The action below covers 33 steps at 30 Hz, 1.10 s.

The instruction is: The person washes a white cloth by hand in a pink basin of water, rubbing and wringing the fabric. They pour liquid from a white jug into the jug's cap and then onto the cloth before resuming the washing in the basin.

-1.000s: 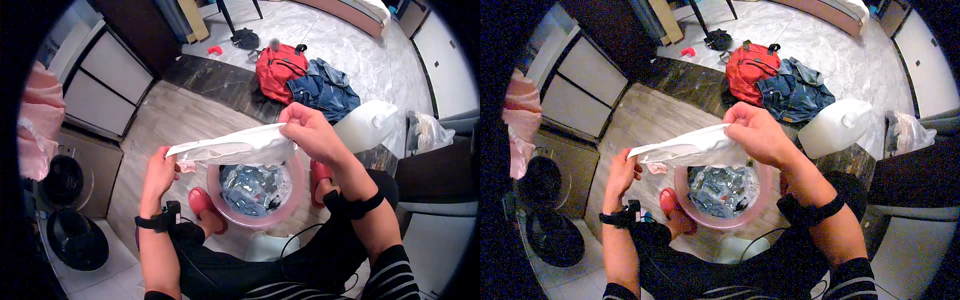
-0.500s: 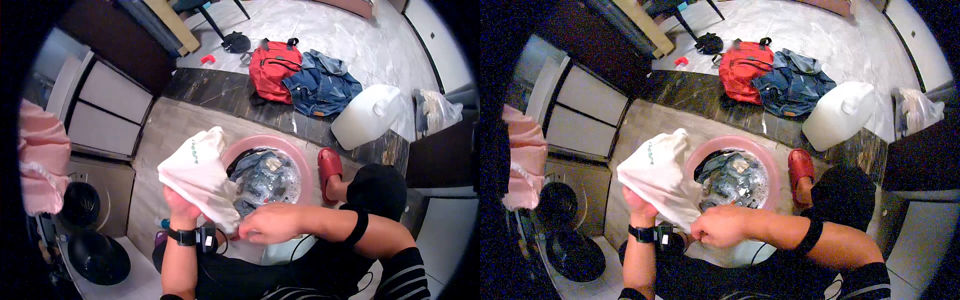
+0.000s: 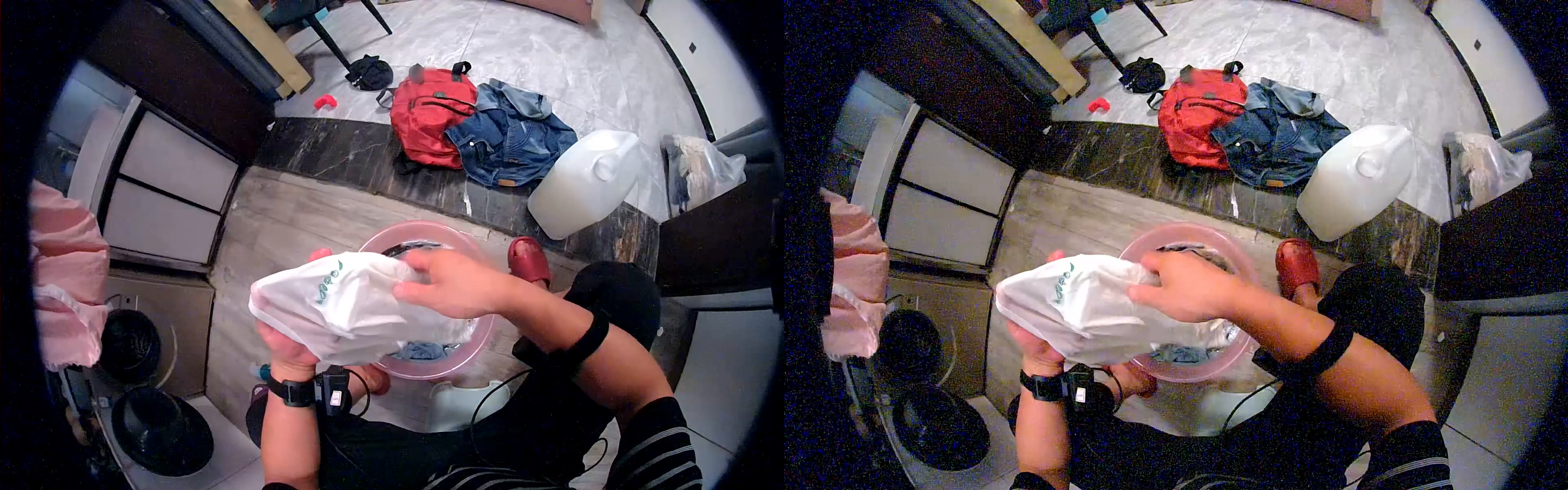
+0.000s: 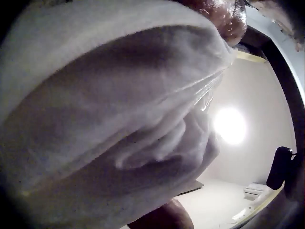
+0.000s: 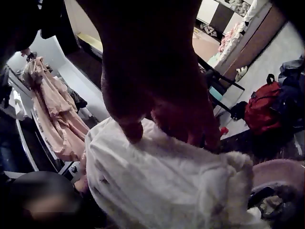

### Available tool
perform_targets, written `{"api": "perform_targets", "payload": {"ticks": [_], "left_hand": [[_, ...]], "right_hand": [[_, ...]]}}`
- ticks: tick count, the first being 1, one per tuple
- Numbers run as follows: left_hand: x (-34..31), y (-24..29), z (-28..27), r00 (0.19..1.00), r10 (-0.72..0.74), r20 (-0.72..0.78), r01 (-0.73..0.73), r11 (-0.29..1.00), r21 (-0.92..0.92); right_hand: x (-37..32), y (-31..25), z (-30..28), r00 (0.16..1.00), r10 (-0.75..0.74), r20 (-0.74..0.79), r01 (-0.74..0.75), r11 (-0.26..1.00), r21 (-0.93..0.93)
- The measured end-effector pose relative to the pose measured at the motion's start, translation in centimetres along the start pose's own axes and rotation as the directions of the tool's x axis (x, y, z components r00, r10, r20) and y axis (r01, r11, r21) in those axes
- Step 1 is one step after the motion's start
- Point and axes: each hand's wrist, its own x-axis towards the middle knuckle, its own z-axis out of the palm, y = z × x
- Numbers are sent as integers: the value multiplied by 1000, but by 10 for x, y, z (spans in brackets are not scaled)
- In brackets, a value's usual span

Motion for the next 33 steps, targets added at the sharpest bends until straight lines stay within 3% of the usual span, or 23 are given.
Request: {"api": "perform_targets", "payload": {"ticks": [2, 3, 7, 10, 13, 16, 19, 23, 26, 27, 30, 31, 33], "left_hand": [[0, 2, 2, 1000, 3, -18, -3, 1000, -9], [0, 4, 0, 999, 6, -47, -6, 1000, 4], [-1, 14, -1, 995, 7, -102, -5, 1000, 18], [-1, 18, -1, 996, 1, -88, 4, 998, 60], [-4, 25, -1, 998, 2, -58, 5, 994, 112], [-8, 30, 5, 998, 34, -51, -25, 987, 160], [-10, 30, 4, 996, 53, -73, -36, 975, 218], [-10, 28, 4, 997, 45, -61, -32, 981, 193], [-12, 27, 11, 993, -59, -101, 86, 954, 288], [-12, 21, 14, 995, -48, -91, 70, 967, 247], [-14, 13, 14, 983, -182, 0, 178, 960, 218], [-13, 11, 13, 974, -216, 69, 202, 966, 164], [-14, 6, 12, 974, -217, 66, 207, 969, 136]], "right_hand": [[-1, -10, -11, 956, 174, 236, -178, 984, -7], [-2, -6, -11, 971, 174, 164, -175, 984, -10], [3, 10, -13, 978, 191, 81, -207, 935, 288], [3, 2, -22, 966, 226, 123, -254, 911, 324], [5, 3, -19, 989, 151, -4, -141, 937, 319], [3, -3, -22, 982, 144, -122, -121, 977, 173], [6, -4, -27, 970, 217, -108, -217, 976, 4], [1, -7, -27, 994, 36, 104, -10, 971, -240], [-1, -6, -23, 952, 140, 272, -89, 978, -189], [-1, -3, -19, 967, 90, 238, -54, 987, -152], [6, 0, -6, 990, 5, 141, -31, 982, 185], [7, -5, -3, 992, 19, 129, -46, 976, 215], [5, -10, 1, 987, -22, 157, 2, 992, 130]]}}
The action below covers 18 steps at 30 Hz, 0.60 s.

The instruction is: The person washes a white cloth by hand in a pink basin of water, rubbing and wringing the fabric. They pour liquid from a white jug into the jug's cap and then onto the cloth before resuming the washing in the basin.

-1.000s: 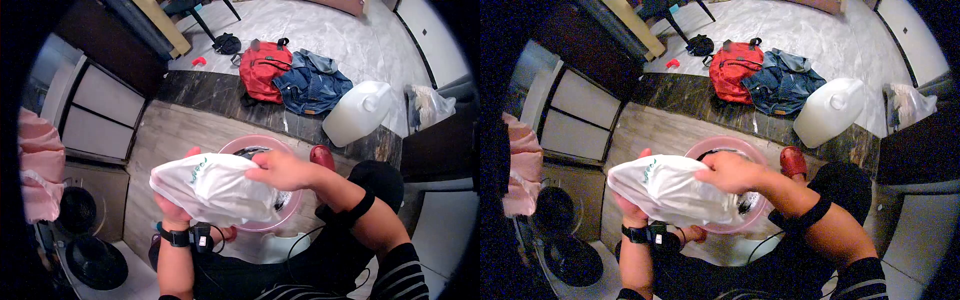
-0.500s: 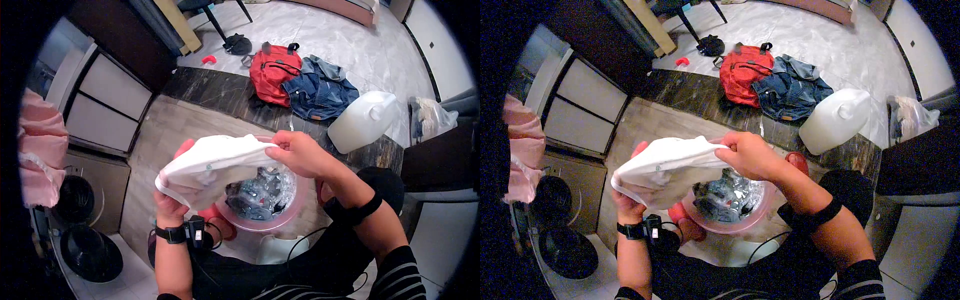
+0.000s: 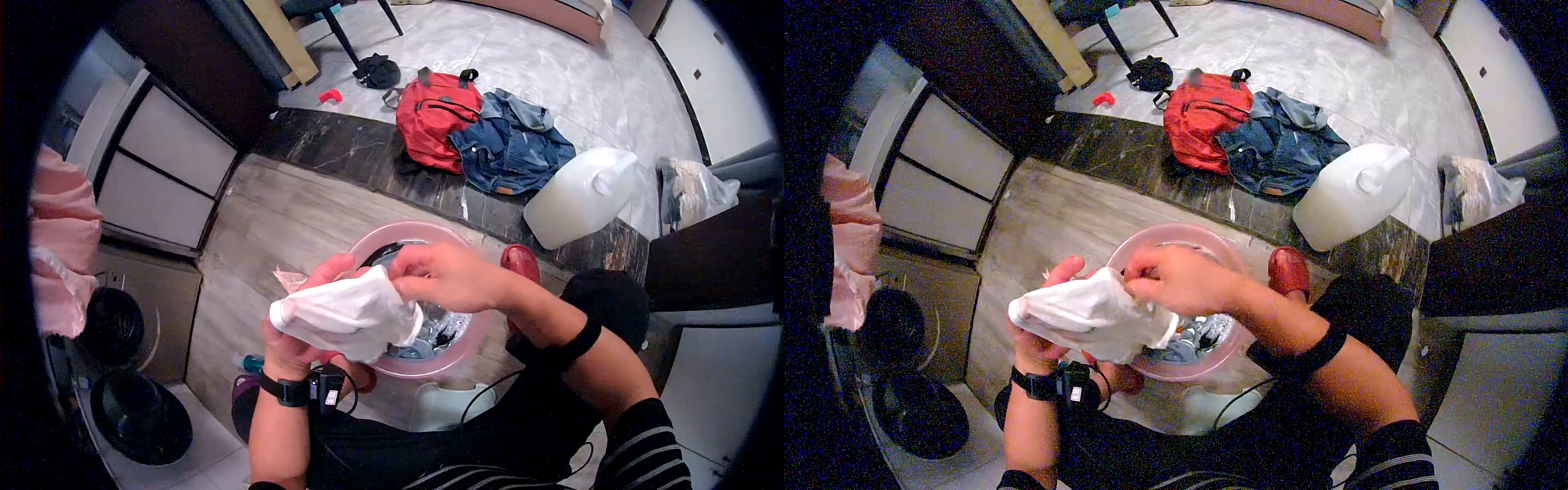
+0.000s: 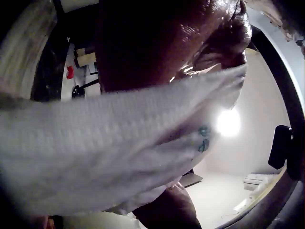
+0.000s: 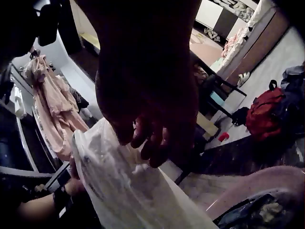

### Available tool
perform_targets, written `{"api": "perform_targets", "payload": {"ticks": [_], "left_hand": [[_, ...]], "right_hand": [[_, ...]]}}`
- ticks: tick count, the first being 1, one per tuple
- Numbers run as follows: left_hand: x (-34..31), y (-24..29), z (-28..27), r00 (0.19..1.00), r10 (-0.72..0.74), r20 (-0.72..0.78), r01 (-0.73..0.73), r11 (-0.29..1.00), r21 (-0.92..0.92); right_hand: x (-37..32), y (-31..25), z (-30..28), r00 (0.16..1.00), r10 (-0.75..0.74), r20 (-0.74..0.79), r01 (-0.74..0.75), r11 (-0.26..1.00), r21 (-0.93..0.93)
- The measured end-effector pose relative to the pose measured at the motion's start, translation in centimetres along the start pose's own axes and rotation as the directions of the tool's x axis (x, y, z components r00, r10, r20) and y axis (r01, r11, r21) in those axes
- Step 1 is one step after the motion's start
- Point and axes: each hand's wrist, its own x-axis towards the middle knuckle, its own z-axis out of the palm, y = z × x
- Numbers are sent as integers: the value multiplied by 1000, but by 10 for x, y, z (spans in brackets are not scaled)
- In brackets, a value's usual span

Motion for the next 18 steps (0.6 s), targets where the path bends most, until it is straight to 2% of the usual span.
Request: {"api": "perform_targets", "payload": {"ticks": [2, 5, 8, 11, 12, 14, 16, 18], "left_hand": [[-1, -2, -1, 1000, 10, -10, -10, 1000, -29], [-3, -6, -6, 999, 54, 0, -53, 993, -103], [-2, -12, -7, 995, 90, 48, -81, 982, -171], [-1, -14, 3, 996, 85, 29, -79, 983, -163], [-1, -15, 5, 996, 84, 8, -82, 981, -177], [1, -14, 9, 996, 82, -17, -84, 984, -158], [4, -13, 12, 997, 79, -27, -81, 992, -98], [8, -19, 5, 994, 112, -16, -113, 973, -203]], "right_hand": [[0, 3, 7, 996, -81, -20, 79, 993, -89], [-4, -12, 14, 997, -30, -64, 31, 999, 10], [-4, -12, 27, 978, -150, -147, 149, 989, -19], [-1, -7, 27, 968, -241, -64, 216, 940, -263], [-2, -10, 26, 995, -101, -10, 89, 911, -404], [-3, -18, 24, 980, 198, 25, -131, 734, -666], [-2, -22, 24, 968, 242, 64, -133, 716, -685], [-2, -20, 24, 964, 253, 83, -128, 714, -688]]}}
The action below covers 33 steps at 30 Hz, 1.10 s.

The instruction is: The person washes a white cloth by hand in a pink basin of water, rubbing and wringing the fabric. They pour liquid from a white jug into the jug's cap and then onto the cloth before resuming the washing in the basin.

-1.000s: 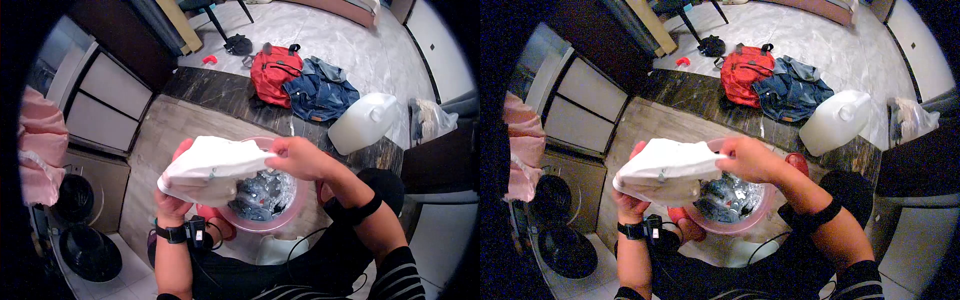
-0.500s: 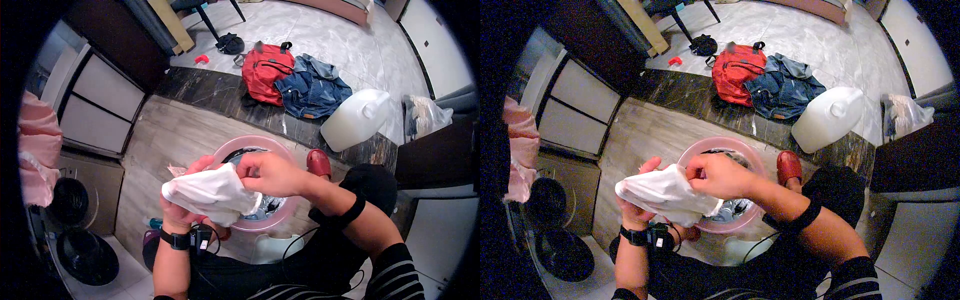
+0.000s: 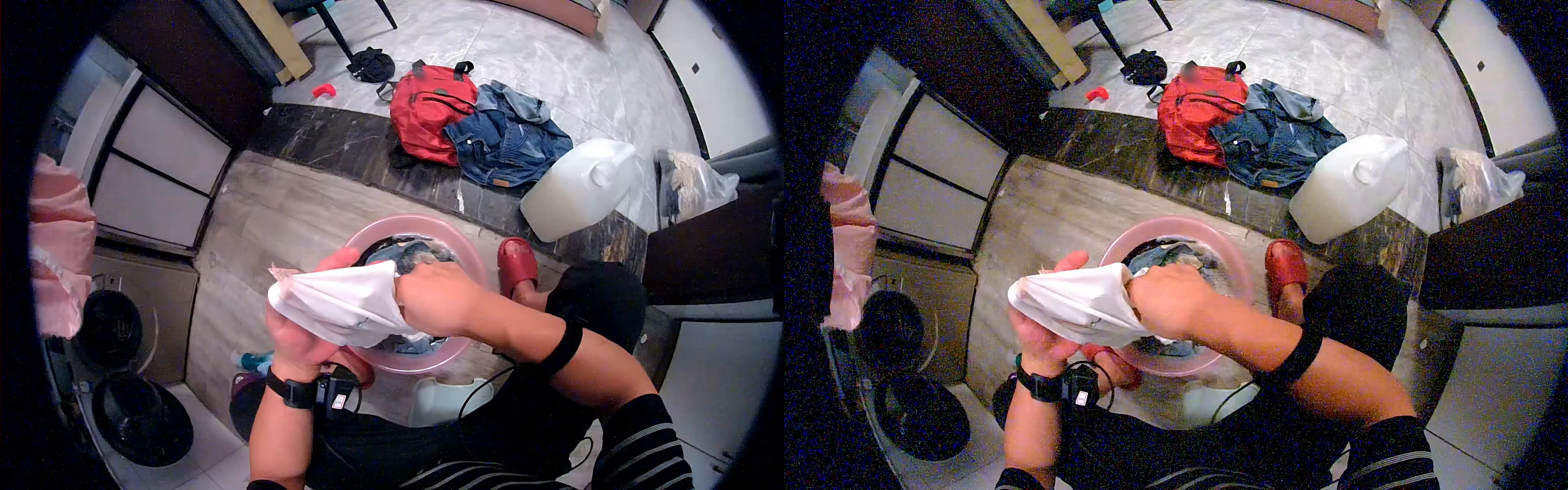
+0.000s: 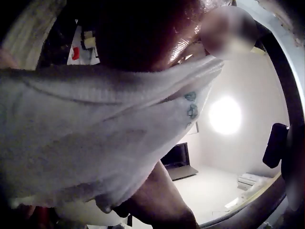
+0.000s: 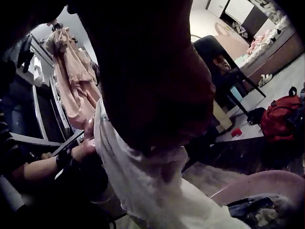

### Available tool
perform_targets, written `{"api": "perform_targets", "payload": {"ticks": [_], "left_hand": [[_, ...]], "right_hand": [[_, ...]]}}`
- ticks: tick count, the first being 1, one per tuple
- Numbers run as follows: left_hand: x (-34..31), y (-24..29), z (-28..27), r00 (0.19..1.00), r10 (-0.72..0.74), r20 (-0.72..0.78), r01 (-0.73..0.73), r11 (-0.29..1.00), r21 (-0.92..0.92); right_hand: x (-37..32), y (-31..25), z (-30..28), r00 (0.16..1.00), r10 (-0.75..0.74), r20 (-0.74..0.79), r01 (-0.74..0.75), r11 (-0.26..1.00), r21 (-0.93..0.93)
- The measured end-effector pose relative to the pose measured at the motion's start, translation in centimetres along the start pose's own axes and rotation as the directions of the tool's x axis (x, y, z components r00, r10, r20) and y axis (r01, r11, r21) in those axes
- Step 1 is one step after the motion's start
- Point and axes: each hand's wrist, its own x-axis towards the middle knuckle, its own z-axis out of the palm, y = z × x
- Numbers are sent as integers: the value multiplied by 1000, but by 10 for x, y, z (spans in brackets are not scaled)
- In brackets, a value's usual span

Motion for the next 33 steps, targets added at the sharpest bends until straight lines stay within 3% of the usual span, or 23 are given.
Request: {"api": "perform_targets", "payload": {"ticks": [4, 8, 10, 13, 16, 19, 22, 23, 24, 27, 33], "left_hand": [[4, 5, -3, 999, -4, 44, 10, 991, -134], [5, 19, -16, 994, 66, -85, -69, 997, -31], [6, 24, -19, 992, 94, -90, -96, 995, -18], [5, 25, -14, 983, 119, -136, -134, 986, -99], [4, 28, -17, 987, 105, -120, -103, 994, 17], [5, 26, -16, 985, 116, -128, -123, 991, -44], [4, 26, -14, 984, 133, -121, -140, 988, -58], [5, 26, -13, 985, 138, -105, -146, 987, -64], [5, 27, -11, 986, 144, -88, -150, 986, -69], [6, 28, -9, 987, 140, -77, -145, 987, -70], [6, 28, -7, 989, 84, -118, -88, 996, -30]], "right_hand": [[-1, 5, -2, 1000, -8, 0, 8, 997, 72], [2, 18, -7, 997, 38, 66, -49, 983, 178], [-3, 24, -23, 993, -116, 35, 95, 924, 369], [-5, 28, -30, 993, -110, -33, 90, 564, 821], [-16, 20, -46, 991, -18, -134, 135, 115, 984], [-13, 31, -43, 944, 141, -300, 283, 129, 951], [-1, 49, -42, 844, 309, -438, 430, 98, 897], [1, 56, -42, 803, 368, -469, 467, 101, 878], [1, 56, -43, 783, 406, -471, 507, 22, 862], [5, 53, -42, 718, 487, -498, 535, 72, 842], [9, 58, -35, 712, 451, -538, 315, 480, 819]]}}
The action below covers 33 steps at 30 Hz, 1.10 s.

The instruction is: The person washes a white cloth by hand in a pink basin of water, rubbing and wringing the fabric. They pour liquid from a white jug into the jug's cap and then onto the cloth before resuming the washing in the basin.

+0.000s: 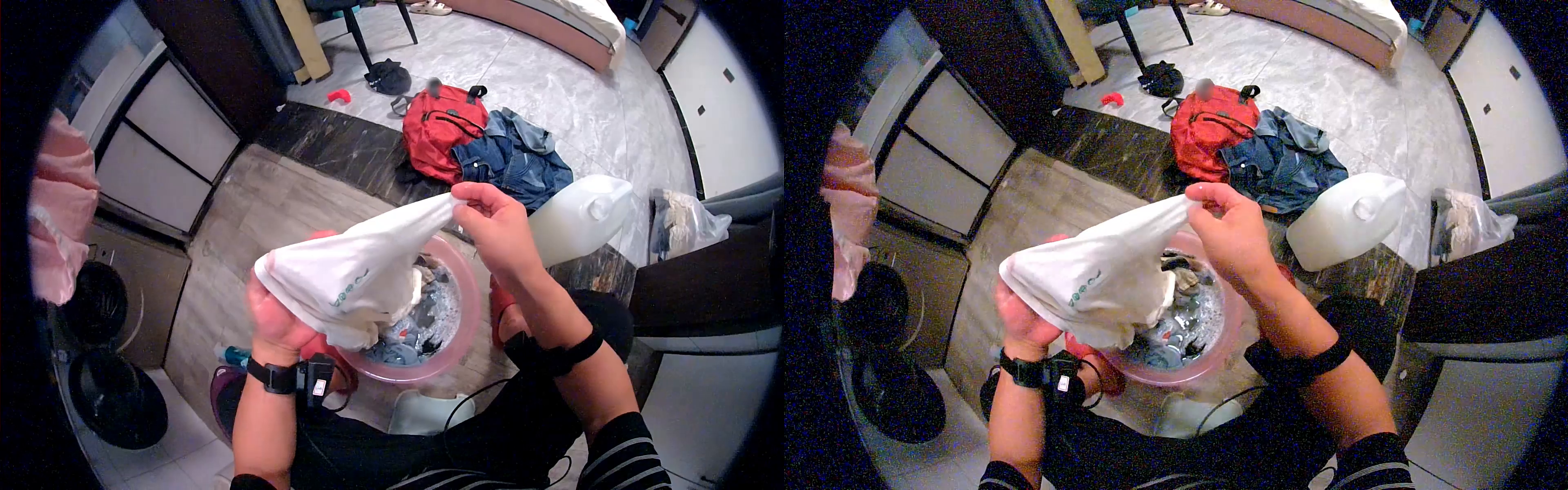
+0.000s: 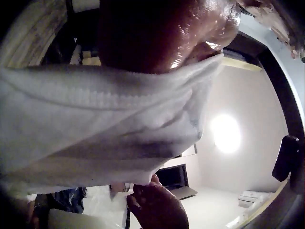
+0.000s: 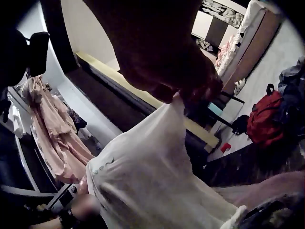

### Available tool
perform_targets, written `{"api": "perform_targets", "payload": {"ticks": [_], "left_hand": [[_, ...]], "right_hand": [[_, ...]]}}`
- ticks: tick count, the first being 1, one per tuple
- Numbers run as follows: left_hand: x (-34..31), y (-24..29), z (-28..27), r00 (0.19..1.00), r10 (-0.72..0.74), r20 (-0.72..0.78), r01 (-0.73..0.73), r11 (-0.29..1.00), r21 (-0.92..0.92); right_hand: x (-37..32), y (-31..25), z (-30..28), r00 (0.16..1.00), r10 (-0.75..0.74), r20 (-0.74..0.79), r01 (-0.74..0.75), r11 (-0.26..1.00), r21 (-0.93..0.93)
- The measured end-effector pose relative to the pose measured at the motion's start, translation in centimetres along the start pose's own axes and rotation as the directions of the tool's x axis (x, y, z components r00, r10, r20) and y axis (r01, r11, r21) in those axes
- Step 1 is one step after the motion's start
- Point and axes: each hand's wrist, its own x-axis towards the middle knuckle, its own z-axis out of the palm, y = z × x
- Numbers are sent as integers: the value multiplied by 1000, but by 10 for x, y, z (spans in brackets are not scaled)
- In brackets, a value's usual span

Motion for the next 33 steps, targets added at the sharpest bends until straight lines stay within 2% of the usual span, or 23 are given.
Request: {"api": "perform_targets", "payload": {"ticks": [1, 3, 6, 9, 12, 13, 15, 16, 18, 20, 22, 23, 26, 27, 30, 33], "left_hand": [[0, -2, 2, 1000, -18, -6, 18, 1000, 6], [-1, -9, 4, 998, -55, 39, 54, 998, 13], [-1, -18, 6, 983, -163, 83, 157, 985, 72], [0, -26, 7, 961, -257, 106, 240, 959, 148], [7, -32, 4, 965, -253, 62, 238, 953, 187], [9, -32, -4, 971, -238, 35, 228, 957, 177], [10, -24, -5, 971, -238, -29, 239, 947, 215], [12, -23, -9, 969, -246, 4, 240, 949, 206], [17, -25, -17, 960, -268, 76, 250, 949, 190], [14, -31, -9, 967, -255, 21, 228, 895, 383], [10, -40, -6, 971, -239, -8, 191, 759, 623], [13, -47, -7, 954, -294, 58, 187, 734, 653], [13, -61, -16, 953, -304, -14, 90, 237, 967], [14, -71, -32, 977, -160, 138, -138, 12, 990], [22, -77, -60, 993, -71, 90, -96, -95, 991], [29, -49, -58, 983, -119, -138, 167, 294, 941]], "right_hand": [[0, 2, 1, 986, -162, -46, 153, 976, -152], [-1, 5, 8, 876, -479, -55, 405, 793, -455], [-28, -17, 31, 829, -522, 199, 559, 784, -272], [-44, -11, 40, 837, -267, 478, 452, 830, -327], [-35, -10, 35, 850, -151, 505, 387, 829, -405], [-34, -12, 36, 877, -180, 445, 372, 840, -394], [-36, -29, 33, 866, -57, 497, 234, 924, -301], [-37, -35, 31, 851, 3, 525, 156, 954, -257], [-38, -33, 30, 830, 29, 557, 32, 995, -99], [-39, -35, 26, 824, 49, 565, -54, 999, -8], [-39, -44, 19, 798, 59, 600, -36, 998, -50], [-39, -48, 16, 784, 64, 618, -26, 997, -70], [-39, -54, 9, 805, 68, 590, -106, 994, 30], [-38, -55, 6, 832, 85, 548, -158, 984, 87], [-27, -49, -10, 917, -36, 397, -108, 936, 334], [-8, -50, -31, 983, -30, 180, -43, 921, 386]]}}
